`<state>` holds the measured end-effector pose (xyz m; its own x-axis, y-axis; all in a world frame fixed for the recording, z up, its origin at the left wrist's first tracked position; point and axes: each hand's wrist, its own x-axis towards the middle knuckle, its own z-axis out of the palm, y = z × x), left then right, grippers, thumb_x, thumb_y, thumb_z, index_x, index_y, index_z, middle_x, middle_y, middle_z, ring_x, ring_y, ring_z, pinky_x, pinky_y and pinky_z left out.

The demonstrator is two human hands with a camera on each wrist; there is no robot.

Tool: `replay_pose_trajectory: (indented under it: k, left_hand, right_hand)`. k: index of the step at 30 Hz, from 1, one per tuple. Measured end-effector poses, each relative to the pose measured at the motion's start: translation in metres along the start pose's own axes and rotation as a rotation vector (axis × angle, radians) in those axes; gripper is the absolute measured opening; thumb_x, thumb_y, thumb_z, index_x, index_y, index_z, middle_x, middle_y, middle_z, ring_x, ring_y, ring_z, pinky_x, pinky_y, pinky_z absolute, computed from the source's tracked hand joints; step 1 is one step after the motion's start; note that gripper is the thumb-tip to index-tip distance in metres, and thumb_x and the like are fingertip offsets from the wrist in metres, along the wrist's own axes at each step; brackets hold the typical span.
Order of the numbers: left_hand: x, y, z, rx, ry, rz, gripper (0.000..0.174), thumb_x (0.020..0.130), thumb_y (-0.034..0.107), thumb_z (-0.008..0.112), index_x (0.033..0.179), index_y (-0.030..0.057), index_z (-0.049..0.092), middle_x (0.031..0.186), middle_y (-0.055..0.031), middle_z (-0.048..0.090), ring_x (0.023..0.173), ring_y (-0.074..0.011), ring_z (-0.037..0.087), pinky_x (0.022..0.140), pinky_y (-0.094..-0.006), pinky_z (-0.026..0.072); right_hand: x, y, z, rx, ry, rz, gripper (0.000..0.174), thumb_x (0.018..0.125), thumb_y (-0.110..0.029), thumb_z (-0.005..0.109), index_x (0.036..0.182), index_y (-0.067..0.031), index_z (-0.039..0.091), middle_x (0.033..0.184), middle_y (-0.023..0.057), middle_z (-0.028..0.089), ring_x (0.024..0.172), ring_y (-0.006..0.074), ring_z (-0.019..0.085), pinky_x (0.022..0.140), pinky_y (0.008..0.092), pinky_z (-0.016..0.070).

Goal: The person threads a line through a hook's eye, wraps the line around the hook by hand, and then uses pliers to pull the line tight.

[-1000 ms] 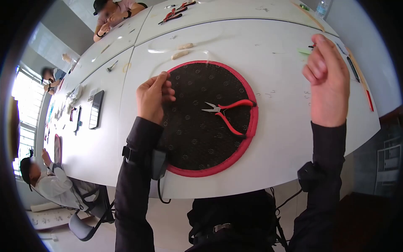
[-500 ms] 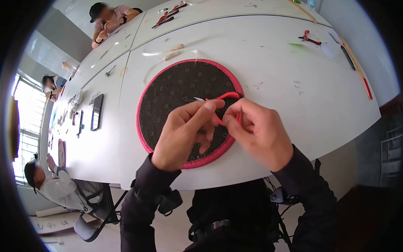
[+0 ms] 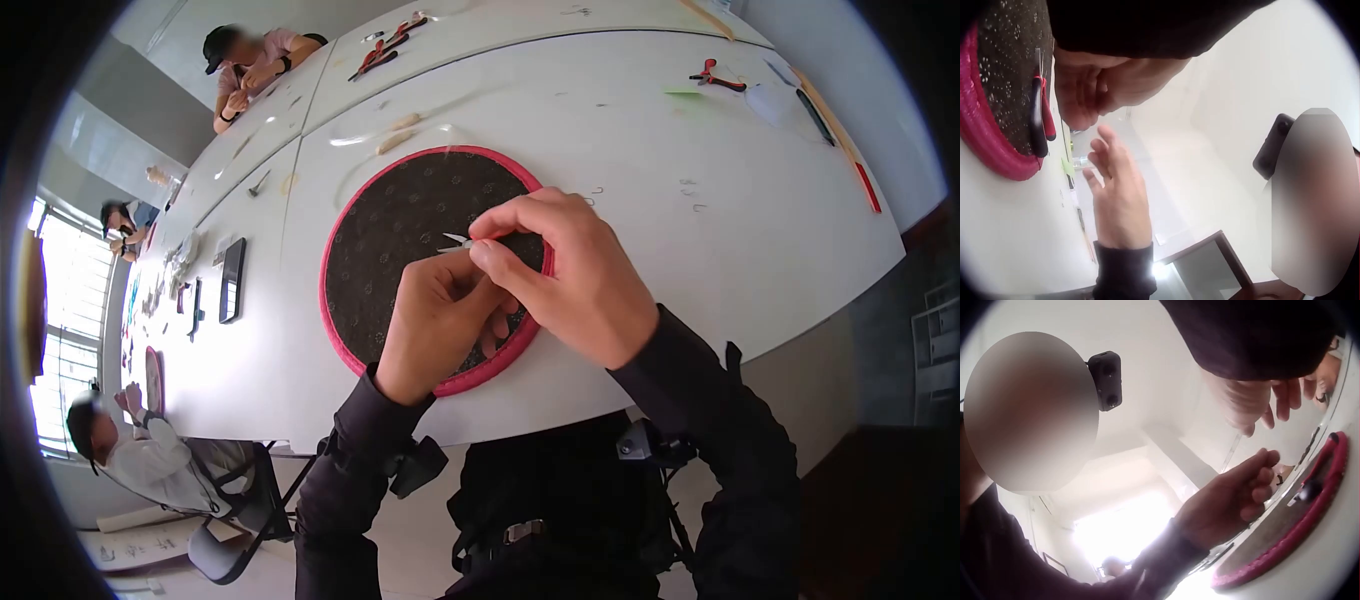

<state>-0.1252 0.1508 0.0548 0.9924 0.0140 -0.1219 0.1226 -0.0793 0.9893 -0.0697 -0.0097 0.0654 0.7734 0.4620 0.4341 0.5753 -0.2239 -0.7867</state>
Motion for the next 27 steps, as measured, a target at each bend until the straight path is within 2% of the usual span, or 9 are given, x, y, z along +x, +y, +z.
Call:
replay_pose_trajectory:
  k: [4, 9, 11, 13, 16, 20, 22, 24, 27]
  left_hand:
    - [0.003, 0.005, 0.000, 0.039, -0.053, -0.013, 0.019, 0.098, 0.014, 0.064, 0.098, -0.0043, 0.069, 0.078, -0.0034, 0.066, 0.061, -0.0067, 0.060, 0.048, -0.0230, 0.0472]
    - [0.021, 0.008, -0.004, 0.329, 0.185, 0.323, 0.028, 0.097, 0.011, 0.064, 0.121, -0.0036, 0.066, 0.086, -0.0003, 0.065, 0.076, -0.0051, 0.058, 0.068, -0.0240, 0.0479]
    - [0.037, 0.021, -0.010, 0.469, 0.149, 0.305, 0.025, 0.094, 0.011, 0.066, 0.114, -0.0021, 0.070, 0.082, -0.0023, 0.065, 0.074, -0.0063, 0.057, 0.068, -0.0258, 0.0480]
    - [0.058, 0.022, -0.006, 0.559, 0.106, 0.349, 0.023, 0.090, 0.012, 0.068, 0.109, -0.0009, 0.072, 0.081, -0.0055, 0.066, 0.072, -0.0118, 0.060, 0.068, -0.0285, 0.0491]
    - [0.091, 0.005, 0.007, 0.712, 0.056, 0.459, 0.022, 0.085, 0.012, 0.069, 0.103, 0.0006, 0.074, 0.083, -0.0105, 0.068, 0.073, -0.0213, 0.062, 0.070, -0.0338, 0.0509]
    - [0.120, -0.012, 0.032, 0.888, 0.017, 0.523, 0.022, 0.080, 0.012, 0.071, 0.100, 0.0024, 0.075, 0.092, -0.0152, 0.066, 0.095, -0.0322, 0.061, 0.086, -0.0406, 0.0502]
    - [0.124, -0.013, 0.042, 0.906, -0.016, 0.503, 0.021, 0.079, 0.011, 0.072, 0.099, 0.0031, 0.075, 0.092, -0.0162, 0.066, 0.103, -0.0349, 0.057, 0.092, -0.0420, 0.0481]
    - [0.130, -0.014, 0.046, 0.949, -0.032, 0.498, 0.018, 0.079, 0.009, 0.071, 0.096, 0.0022, 0.075, 0.092, -0.0169, 0.066, 0.101, -0.0351, 0.058, 0.091, -0.0424, 0.0483]
    - [0.137, -0.013, 0.050, 0.982, -0.069, 0.487, 0.015, 0.080, 0.008, 0.070, 0.092, 0.0001, 0.073, 0.091, -0.0181, 0.065, 0.099, -0.0358, 0.058, 0.089, -0.0434, 0.0487]
  right_hand:
    - [0.009, 0.010, -0.003, 0.371, -0.057, 0.261, 0.023, 0.096, -0.020, 0.067, 0.104, 0.0008, 0.071, 0.093, 0.0065, 0.073, 0.083, 0.0154, 0.068, 0.080, 0.0288, 0.0536]
    - [0.027, 0.023, -0.056, 0.715, 0.246, 0.342, 0.027, 0.099, -0.025, 0.064, 0.110, -0.0007, 0.067, 0.086, 0.0033, 0.068, 0.077, 0.0120, 0.067, 0.075, 0.0261, 0.0567]
    - [0.035, 0.020, -0.076, 0.704, 0.356, 0.413, 0.026, 0.099, -0.025, 0.064, 0.110, -0.0023, 0.066, 0.073, -0.0050, 0.052, 0.059, 0.0028, 0.047, 0.054, 0.0199, 0.0395]
    - [0.039, 0.028, -0.089, 0.747, 0.336, 0.427, 0.029, 0.099, -0.027, 0.064, 0.116, -0.0041, 0.062, 0.070, -0.0096, 0.035, 0.055, 0.0013, 0.029, 0.050, 0.0206, 0.0214]
    - [0.046, 0.046, -0.090, 0.776, 0.333, 0.428, 0.029, 0.098, -0.027, 0.065, 0.115, -0.0039, 0.063, 0.068, -0.0106, 0.030, 0.053, 0.0009, 0.024, 0.047, 0.0213, 0.0179]
    - [0.060, 0.070, -0.069, 0.580, 0.447, 0.453, 0.026, 0.095, -0.027, 0.068, 0.107, -0.0032, 0.067, 0.066, -0.0105, 0.032, 0.051, 0.0010, 0.025, 0.046, 0.0221, 0.0194]
    - [0.063, 0.088, -0.059, 0.417, 0.488, 0.422, 0.025, 0.093, -0.026, 0.069, 0.101, -0.0018, 0.071, 0.066, -0.0084, 0.046, 0.054, 0.0027, 0.033, 0.050, 0.0225, 0.0270]
    - [0.063, 0.101, -0.057, 0.273, 0.480, 0.387, 0.028, 0.092, -0.026, 0.069, 0.097, 0.0008, 0.072, 0.066, -0.0044, 0.058, 0.056, 0.0048, 0.041, 0.055, 0.0242, 0.0359]
    - [0.063, 0.117, -0.055, 0.145, 0.463, 0.273, 0.029, 0.092, -0.027, 0.068, 0.097, 0.0021, 0.071, 0.063, -0.0030, 0.055, 0.057, 0.0059, 0.043, 0.055, 0.0255, 0.0373]
